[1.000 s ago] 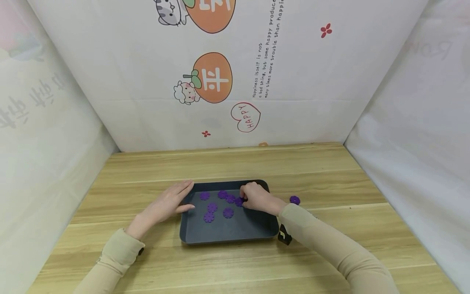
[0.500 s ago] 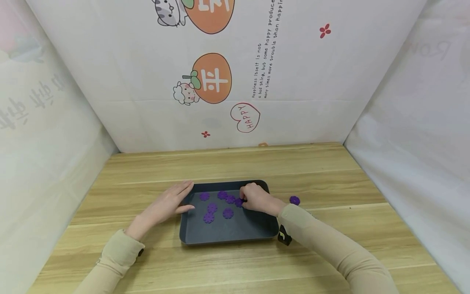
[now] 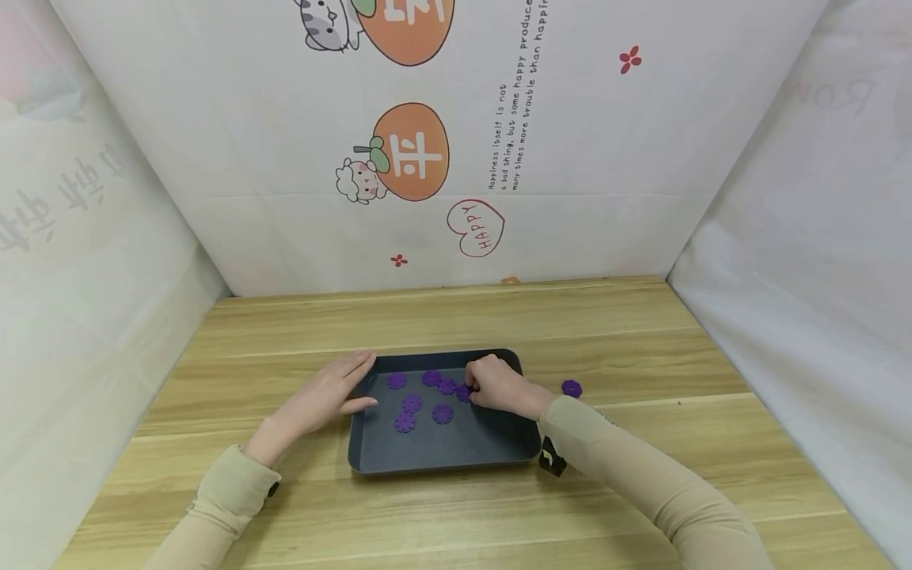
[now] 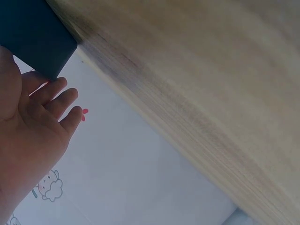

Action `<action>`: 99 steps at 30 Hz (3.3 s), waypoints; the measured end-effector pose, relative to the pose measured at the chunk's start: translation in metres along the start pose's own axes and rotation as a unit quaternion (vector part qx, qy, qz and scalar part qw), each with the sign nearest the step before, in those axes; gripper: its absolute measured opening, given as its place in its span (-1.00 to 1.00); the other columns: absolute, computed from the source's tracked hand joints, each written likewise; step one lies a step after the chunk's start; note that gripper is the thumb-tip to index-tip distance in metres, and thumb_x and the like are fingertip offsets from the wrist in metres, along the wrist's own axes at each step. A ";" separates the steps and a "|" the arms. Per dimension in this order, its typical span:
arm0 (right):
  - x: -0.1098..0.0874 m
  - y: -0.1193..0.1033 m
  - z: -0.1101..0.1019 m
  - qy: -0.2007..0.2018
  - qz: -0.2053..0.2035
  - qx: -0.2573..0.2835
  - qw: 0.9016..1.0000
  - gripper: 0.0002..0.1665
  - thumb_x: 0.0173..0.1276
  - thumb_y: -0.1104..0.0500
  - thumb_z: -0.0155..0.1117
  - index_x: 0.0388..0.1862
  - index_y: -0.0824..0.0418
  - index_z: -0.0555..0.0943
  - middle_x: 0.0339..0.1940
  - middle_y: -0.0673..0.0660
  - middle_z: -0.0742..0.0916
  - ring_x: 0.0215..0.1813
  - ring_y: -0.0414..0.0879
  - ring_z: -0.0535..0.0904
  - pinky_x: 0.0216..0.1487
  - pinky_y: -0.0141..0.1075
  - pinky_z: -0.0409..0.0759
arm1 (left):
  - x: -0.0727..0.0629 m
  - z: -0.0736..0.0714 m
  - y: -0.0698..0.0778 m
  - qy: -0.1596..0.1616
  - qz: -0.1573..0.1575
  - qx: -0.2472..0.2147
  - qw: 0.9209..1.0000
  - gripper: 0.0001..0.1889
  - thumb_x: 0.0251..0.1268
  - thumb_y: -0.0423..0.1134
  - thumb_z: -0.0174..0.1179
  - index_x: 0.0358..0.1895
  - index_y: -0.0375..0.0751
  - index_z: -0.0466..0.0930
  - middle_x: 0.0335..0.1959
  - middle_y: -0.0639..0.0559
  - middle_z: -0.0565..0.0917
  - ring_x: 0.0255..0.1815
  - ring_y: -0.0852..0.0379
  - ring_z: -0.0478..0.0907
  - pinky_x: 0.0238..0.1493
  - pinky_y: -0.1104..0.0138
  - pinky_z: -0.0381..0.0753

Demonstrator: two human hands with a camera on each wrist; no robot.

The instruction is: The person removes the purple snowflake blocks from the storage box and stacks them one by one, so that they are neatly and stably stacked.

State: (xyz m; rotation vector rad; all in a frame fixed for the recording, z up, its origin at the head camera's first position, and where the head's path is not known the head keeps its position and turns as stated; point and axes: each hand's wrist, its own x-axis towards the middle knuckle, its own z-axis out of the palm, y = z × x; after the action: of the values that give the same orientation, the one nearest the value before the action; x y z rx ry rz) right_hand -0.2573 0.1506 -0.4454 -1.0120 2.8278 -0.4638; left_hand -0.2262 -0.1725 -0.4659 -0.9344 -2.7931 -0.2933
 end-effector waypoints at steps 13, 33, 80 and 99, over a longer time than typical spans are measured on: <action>-0.002 0.004 -0.001 0.000 -0.005 0.023 1.000 -0.86 0.17 0.33 0.44 -0.27 0.30 0.68 -0.35 0.17 0.78 -0.32 -0.11 0.71 -0.34 -0.41 0.70 | 0.000 0.000 -0.001 0.000 0.002 0.002 1.000 -0.18 0.32 0.13 0.23 0.46 -0.40 0.28 0.46 -0.30 0.36 0.48 -0.25 0.33 0.47 -0.09 0.38; -0.008 0.005 -0.011 0.008 0.000 0.030 1.000 -0.85 0.18 0.34 0.43 -0.26 0.33 0.68 -0.36 0.16 0.79 -0.36 -0.19 0.68 -0.34 -0.42 0.69 | 0.000 -0.002 0.000 0.001 0.004 0.003 1.000 -0.17 0.32 0.14 0.22 0.47 -0.37 0.26 0.46 -0.30 0.37 0.47 -0.24 0.34 0.46 -0.09 0.39; -0.043 0.037 -0.042 0.054 0.050 0.052 0.996 -0.88 0.15 0.37 0.41 -0.31 0.34 0.66 -0.40 0.15 0.77 -0.37 -0.19 0.65 -0.35 -0.38 0.68 | 0.000 -0.001 0.001 0.001 0.008 0.017 1.000 -0.17 0.31 0.15 0.22 0.46 -0.38 0.28 0.47 -0.28 0.36 0.48 -0.23 0.34 0.46 -0.06 0.41; -0.064 0.051 -0.051 0.074 0.066 0.043 0.994 -0.88 0.13 0.39 0.43 -0.32 0.34 0.68 -0.39 0.19 0.78 -0.37 -0.15 0.67 -0.34 -0.38 0.69 | 0.000 0.000 0.000 0.020 0.019 0.020 0.999 -0.18 0.29 0.13 0.26 0.44 -0.39 0.31 0.44 -0.30 0.40 0.43 -0.25 0.40 0.42 -0.08 0.45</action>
State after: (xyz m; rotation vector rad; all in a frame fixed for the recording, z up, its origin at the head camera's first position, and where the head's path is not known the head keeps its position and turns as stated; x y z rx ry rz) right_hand -0.2490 0.2416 -0.4137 -0.7990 2.9509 -0.6643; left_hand -0.2268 -0.1725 -0.4659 -0.9611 -2.7319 -0.2476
